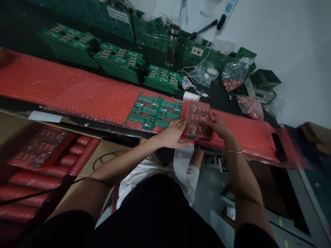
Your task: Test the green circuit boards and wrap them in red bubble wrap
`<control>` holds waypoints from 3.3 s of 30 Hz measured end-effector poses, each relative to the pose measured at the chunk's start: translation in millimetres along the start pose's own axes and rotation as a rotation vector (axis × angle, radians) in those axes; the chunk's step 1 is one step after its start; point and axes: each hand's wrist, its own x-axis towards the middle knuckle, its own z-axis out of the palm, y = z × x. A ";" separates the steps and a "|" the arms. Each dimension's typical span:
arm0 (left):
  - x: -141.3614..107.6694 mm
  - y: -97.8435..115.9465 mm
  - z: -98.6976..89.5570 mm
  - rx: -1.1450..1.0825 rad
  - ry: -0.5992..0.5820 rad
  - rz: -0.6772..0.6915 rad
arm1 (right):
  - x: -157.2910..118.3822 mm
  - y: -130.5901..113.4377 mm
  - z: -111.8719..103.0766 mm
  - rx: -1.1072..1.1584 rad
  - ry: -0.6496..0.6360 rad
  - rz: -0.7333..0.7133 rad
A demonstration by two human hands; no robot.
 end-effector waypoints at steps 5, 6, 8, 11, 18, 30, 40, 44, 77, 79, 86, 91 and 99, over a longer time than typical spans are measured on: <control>20.6 22.9 11.2 -0.001 -0.047 0.027 | -14.2 -5.3 -30.0 0.093 -0.001 -0.022; 26.7 27.5 13.6 0.014 -0.069 0.040 | -15.9 -5.1 -39.9 0.056 0.033 -0.028; 38.5 33.0 17.2 0.061 -0.085 0.056 | -18.1 -3.4 -59.9 -0.082 0.085 -0.044; 49.5 28.0 17.2 0.137 -0.045 -0.016 | -19.0 -1.8 -81.6 -0.395 0.135 -0.144; 36.0 -0.3 10.2 0.281 -0.105 -0.226 | -20.9 -30.0 -73.3 -0.999 0.154 -0.173; 17.9 -16.7 -2.9 0.216 -0.101 -0.236 | -28.5 -100.2 8.7 -1.295 0.157 -0.227; -29.5 -62.6 -43.6 0.287 -0.182 -0.337 | -14.7 -118.9 101.0 -1.244 -0.062 -0.342; -33.8 -42.7 -35.0 0.137 -0.098 -0.128 | -6.8 -88.0 68.6 -0.868 0.107 -0.413; 15.8 -8.6 2.0 0.187 -0.025 -0.416 | -0.3 -101.1 -2.8 -1.142 0.102 -0.153; 15.4 -8.6 2.4 0.161 -0.014 -0.425 | -1.9 -108.2 6.9 -1.191 0.096 -0.178; 11.0 -31.5 -5.2 -0.002 0.097 -0.396 | -0.2 -125.6 54.5 -1.182 0.166 -0.298; 9.5 -62.7 -17.9 -0.302 0.246 -0.399 | -3.1 -150.4 108.9 -1.122 0.068 -0.306; -33.4 -82.4 -50.5 0.071 0.498 -0.745 | -6.3 -120.8 101.9 -0.733 0.186 -0.395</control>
